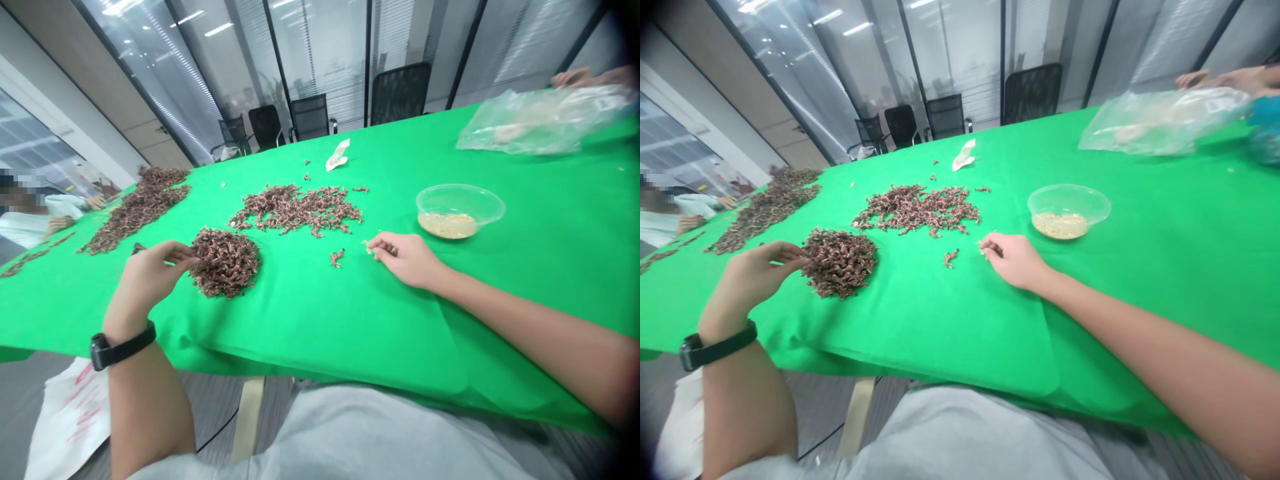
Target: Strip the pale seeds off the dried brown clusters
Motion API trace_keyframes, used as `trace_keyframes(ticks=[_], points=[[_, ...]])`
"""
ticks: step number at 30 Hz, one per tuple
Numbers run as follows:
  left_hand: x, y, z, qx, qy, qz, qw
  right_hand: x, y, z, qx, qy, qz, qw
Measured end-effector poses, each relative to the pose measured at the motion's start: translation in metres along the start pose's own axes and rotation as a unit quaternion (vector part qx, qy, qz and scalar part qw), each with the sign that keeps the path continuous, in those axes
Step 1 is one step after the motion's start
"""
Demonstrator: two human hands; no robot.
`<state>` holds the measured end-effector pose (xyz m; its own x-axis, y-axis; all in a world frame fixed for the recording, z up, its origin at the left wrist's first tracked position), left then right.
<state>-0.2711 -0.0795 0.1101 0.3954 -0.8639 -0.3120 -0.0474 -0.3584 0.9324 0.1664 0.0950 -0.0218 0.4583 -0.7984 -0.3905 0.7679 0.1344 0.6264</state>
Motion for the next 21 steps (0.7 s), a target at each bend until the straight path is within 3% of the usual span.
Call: trace_keyframes(ticks=[8, 21], points=[[-0.0027, -0.0001, -0.0004, -0.054, -0.013, -0.007, 0.998, 0.0002, 0.0024, 0.0036, 0.003, 0.009, -0.006, 1.000], [0.0008, 0.0032, 0.0075, -0.060, 0.008, 0.006, 0.998, -0.0004, 0.0006, 0.0013, -0.001, 0.004, -0.001, 1.000]])
Point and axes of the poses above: each hand's wrist, its own x-axis away from the middle knuckle, its own y-axis out of the back of the hand, z = x × y, the point moved 5 cm from there along -x, towards the middle knuckle, and after that the axes turned 4 degrees about -z, right-handed, at the moved point
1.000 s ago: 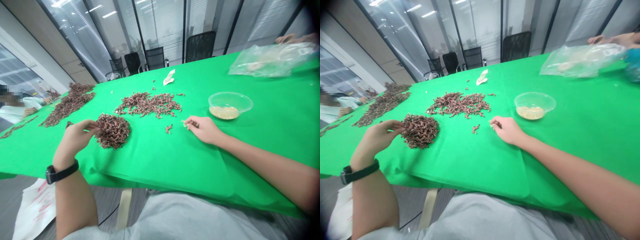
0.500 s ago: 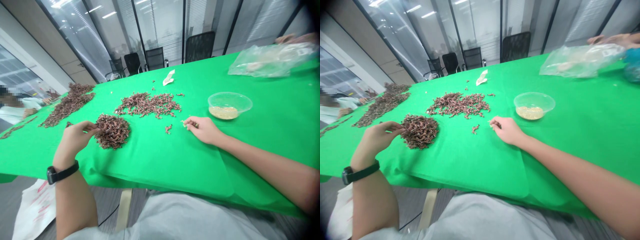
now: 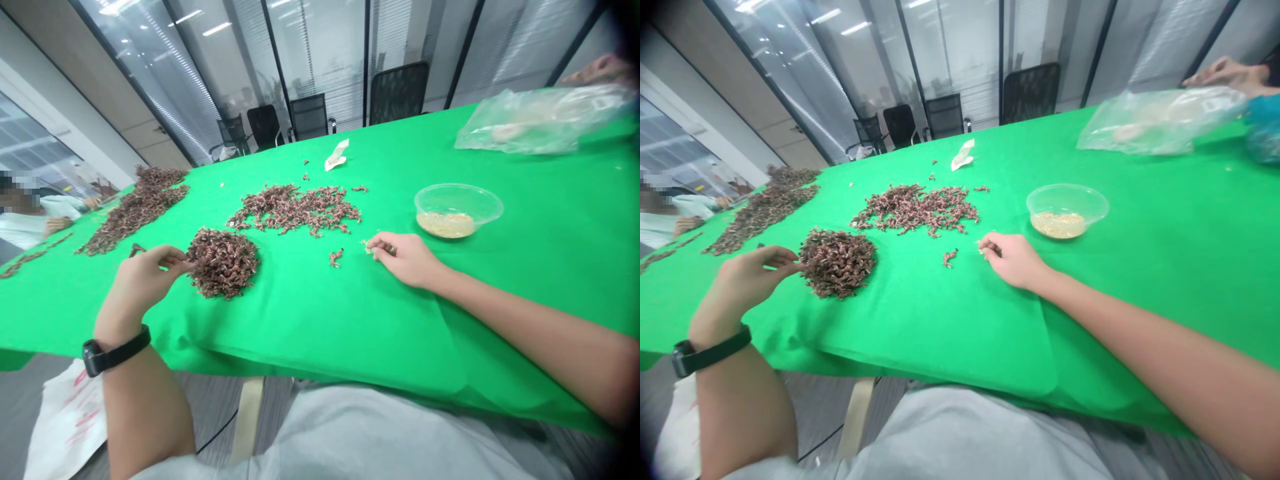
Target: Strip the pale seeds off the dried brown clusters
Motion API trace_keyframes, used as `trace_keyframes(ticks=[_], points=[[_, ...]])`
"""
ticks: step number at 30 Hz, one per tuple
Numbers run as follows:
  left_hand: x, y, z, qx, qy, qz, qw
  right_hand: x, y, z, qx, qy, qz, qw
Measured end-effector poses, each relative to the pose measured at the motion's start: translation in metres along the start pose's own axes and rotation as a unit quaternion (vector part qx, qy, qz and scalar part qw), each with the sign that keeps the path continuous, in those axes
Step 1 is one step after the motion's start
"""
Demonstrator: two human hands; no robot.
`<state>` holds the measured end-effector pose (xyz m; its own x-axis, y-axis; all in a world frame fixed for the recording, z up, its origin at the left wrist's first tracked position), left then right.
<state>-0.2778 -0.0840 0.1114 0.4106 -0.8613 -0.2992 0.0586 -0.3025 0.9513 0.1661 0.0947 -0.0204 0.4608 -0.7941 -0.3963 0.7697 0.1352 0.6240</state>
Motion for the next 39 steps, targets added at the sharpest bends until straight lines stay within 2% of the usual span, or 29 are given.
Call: trace_keyframes(ticks=[7, 12, 16, 30, 39], points=[[0.011, -0.001, 0.011, 0.023, 0.012, 0.053, 0.998, 0.000, 0.001, 0.002, 0.002, -0.003, -0.001, 1.000], [0.020, -0.001, -0.001, 0.023, -0.012, 0.061, 0.998, 0.000, 0.000, 0.000, 0.001, -0.007, 0.003, 1.000], [0.022, -0.002, -0.009, 0.025, -0.019, 0.050, 0.998, 0.000, 0.000, -0.001, -0.003, -0.008, 0.005, 1.000], [0.019, -0.010, -0.005, 0.003, -0.031, 0.042, 0.999, -0.001, -0.001, 0.000, -0.002, -0.009, 0.004, 1.000], [0.024, 0.001, -0.008, -0.001, -0.027, 0.034, 0.999, -0.001, -0.001, 0.000, -0.007, -0.010, 0.003, 1.000]])
Point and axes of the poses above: each hand's wrist, its own x-axis away from the middle knuckle, its own y-axis out of the back of the hand, z = x × y, the point moved 5 cm from there along -x, towards the middle knuckle, and after that the axes turned 4 degrees about -z, right-handed, at the moved point
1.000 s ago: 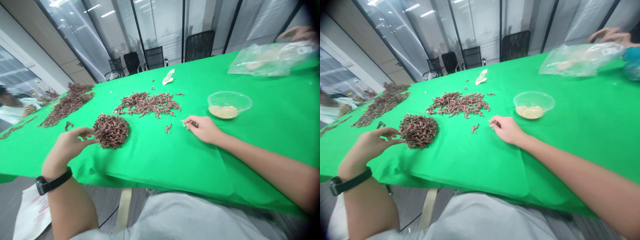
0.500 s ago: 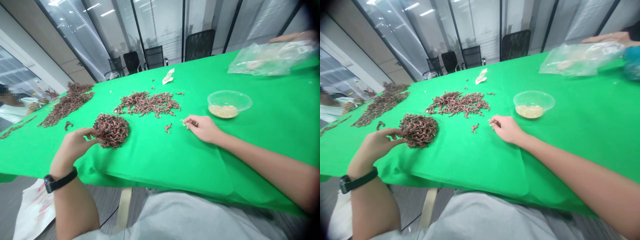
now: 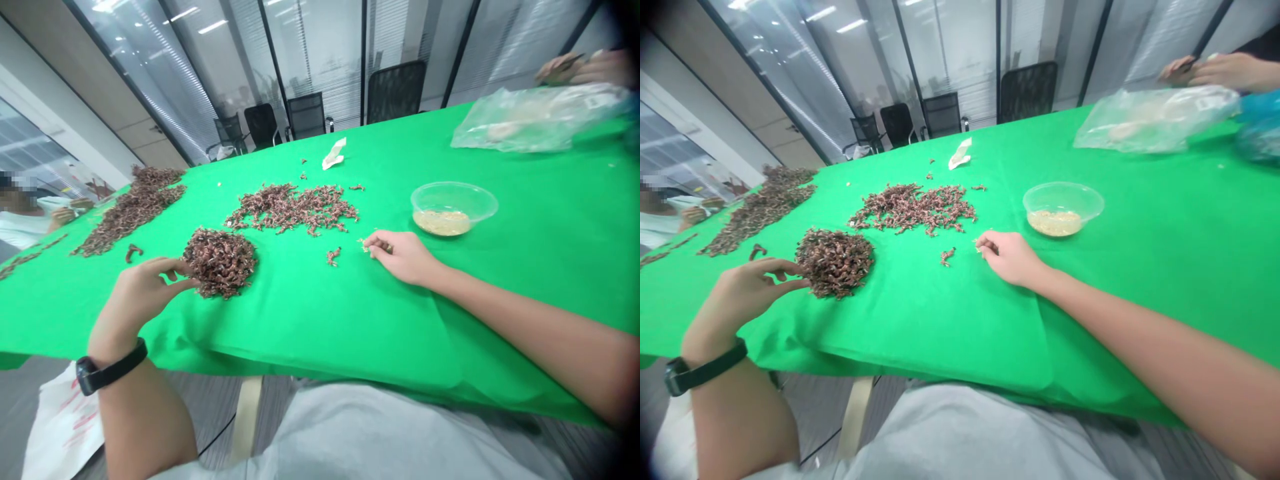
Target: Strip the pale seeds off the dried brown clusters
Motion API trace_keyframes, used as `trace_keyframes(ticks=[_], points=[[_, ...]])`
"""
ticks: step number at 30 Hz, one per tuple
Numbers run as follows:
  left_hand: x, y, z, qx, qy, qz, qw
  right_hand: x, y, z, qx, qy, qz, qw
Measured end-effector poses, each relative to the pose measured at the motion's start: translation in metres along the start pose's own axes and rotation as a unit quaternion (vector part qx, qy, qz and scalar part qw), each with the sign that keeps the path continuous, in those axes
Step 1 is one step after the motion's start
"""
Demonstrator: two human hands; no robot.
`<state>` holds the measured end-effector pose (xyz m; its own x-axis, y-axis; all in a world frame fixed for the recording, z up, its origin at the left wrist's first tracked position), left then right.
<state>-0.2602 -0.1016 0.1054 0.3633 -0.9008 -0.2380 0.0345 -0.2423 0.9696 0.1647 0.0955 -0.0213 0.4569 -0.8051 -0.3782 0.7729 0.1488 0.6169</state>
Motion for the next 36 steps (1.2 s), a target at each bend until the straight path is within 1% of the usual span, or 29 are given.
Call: trace_keyframes(ticks=[5, 7, 9, 12, 15, 22, 28, 36], points=[[0.000, 0.010, -0.008, -0.019, -0.011, -0.023, 0.999, 0.000, 0.000, 0.002, -0.002, 0.000, 0.005, 1.000], [-0.001, 0.012, -0.008, -0.026, -0.007, -0.026, 0.999, 0.000, 0.000, 0.002, 0.001, -0.002, 0.007, 1.000], [-0.003, 0.012, -0.003, -0.038, 0.013, -0.022, 0.999, 0.000, 0.000, 0.000, 0.001, -0.002, 0.008, 1.000], [-0.005, 0.007, 0.010, -0.057, 0.054, 0.003, 0.997, 0.000, -0.001, -0.001, -0.003, 0.004, 0.008, 1.000], [-0.004, 0.003, 0.017, -0.061, 0.060, 0.017, 0.996, 0.001, -0.002, -0.001, -0.005, 0.007, 0.005, 1.000], [-0.006, -0.002, 0.006, -0.032, 0.043, 0.022, 0.998, 0.000, 0.000, 0.001, -0.003, 0.007, 0.004, 1.000], [-0.010, -0.006, 0.008, -0.030, 0.029, 0.017, 0.999, 0.001, -0.001, 0.000, -0.005, 0.003, 0.004, 1.000], [-0.007, -0.001, 0.000, -0.034, 0.040, 0.023, 0.998, 0.001, 0.000, 0.001, -0.004, 0.002, 0.006, 1.000]])
Point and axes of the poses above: each hand's wrist, its own x-axis away from the middle knuckle, its own y-axis out of the back of the hand, z = x × y, the point moved 5 cm from there along -x, towards the middle knuckle, and after that the axes turned 4 degrees about -z, right-handed, at the moved point
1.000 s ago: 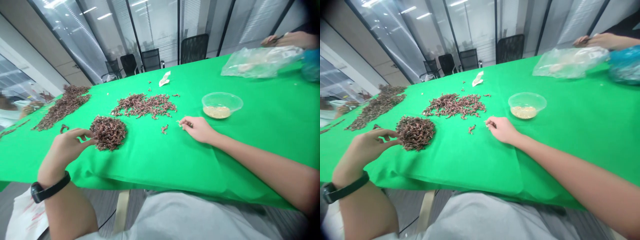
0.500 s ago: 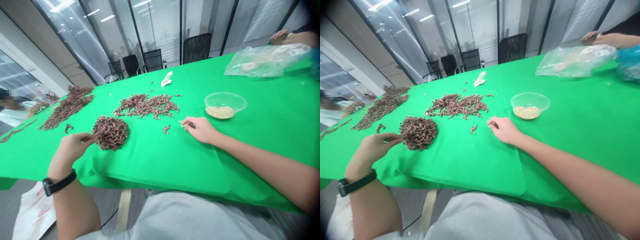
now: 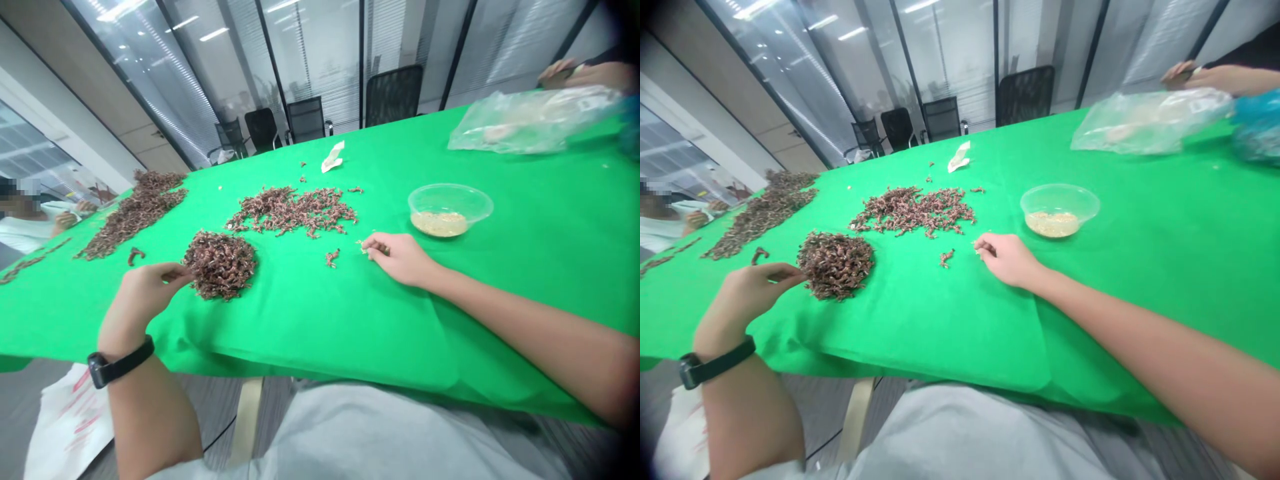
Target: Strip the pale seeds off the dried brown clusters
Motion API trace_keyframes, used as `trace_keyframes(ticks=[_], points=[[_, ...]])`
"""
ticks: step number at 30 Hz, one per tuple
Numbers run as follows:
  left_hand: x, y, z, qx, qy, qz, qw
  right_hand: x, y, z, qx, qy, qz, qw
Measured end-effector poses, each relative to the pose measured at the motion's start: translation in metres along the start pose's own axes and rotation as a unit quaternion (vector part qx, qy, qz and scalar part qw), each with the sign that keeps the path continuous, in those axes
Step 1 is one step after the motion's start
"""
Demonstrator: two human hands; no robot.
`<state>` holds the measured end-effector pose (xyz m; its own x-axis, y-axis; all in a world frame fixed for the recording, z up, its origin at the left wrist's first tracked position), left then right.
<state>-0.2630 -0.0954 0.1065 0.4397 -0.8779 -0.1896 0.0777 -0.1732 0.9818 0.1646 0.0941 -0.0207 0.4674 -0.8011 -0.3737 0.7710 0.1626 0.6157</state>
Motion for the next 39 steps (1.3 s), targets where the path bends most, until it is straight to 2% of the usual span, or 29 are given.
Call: trace_keyframes(ticks=[5, 8, 10, 12, 13, 17, 19, 21, 24, 28, 33, 39], points=[[0.005, 0.009, 0.001, -0.045, 0.032, -0.002, 0.998, -0.001, -0.002, -0.002, -0.001, 0.000, 0.001, 1.000], [0.008, 0.022, -0.015, -0.064, 0.023, -0.028, 0.997, -0.001, -0.003, -0.002, -0.002, 0.001, 0.006, 1.000], [0.007, 0.025, -0.044, -0.038, -0.043, -0.025, 0.998, -0.001, -0.002, 0.000, 0.000, 0.001, 0.005, 1.000], [0.005, 0.019, -0.086, 0.015, -0.128, 0.010, 0.992, -0.001, 0.001, 0.004, 0.024, 0.010, -0.003, 1.000], [0.004, 0.012, -0.109, 0.031, -0.173, 0.030, 0.984, -0.001, 0.003, 0.007, 0.046, 0.021, -0.009, 0.999], [0.004, -0.024, -0.198, 0.071, -0.317, 0.030, 0.945, -0.002, 0.012, 0.016, 0.139, 0.070, -0.027, 0.987], [0.008, -0.047, -0.231, 0.084, -0.369, 0.049, 0.924, -0.003, 0.014, 0.014, 0.167, 0.061, -0.014, 0.984], [0.013, -0.065, -0.254, 0.083, -0.401, 0.068, 0.910, -0.004, 0.016, 0.011, 0.185, 0.043, 0.003, 0.982], [0.017, -0.078, -0.269, 0.062, -0.412, 0.067, 0.907, -0.006, 0.020, 0.008, 0.198, 0.027, 0.011, 0.980], [0.020, -0.078, -0.275, 0.022, -0.419, 0.056, 0.906, -0.009, 0.023, 0.004, 0.215, 0.005, 0.017, 0.976], [0.017, -0.079, -0.287, -0.045, -0.398, 0.041, 0.915, -0.009, 0.016, -0.006, 0.234, -0.019, 0.027, 0.972], [0.009, -0.091, -0.302, -0.072, -0.408, 0.046, 0.909, -0.011, 0.018, -0.006, 0.184, -0.023, -0.003, 0.983]])
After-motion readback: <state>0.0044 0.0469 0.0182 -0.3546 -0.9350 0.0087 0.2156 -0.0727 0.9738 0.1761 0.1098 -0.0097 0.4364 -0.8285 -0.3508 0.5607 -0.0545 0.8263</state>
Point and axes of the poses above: each hand's wrist, its own x-axis away from the middle knuckle, its own y-axis out of the back of the hand, z = x × y, the point moved 5 cm from there along -x, towards the middle knuckle, and after that the axes turned 4 degrees about -z, right-handed, at the moved point
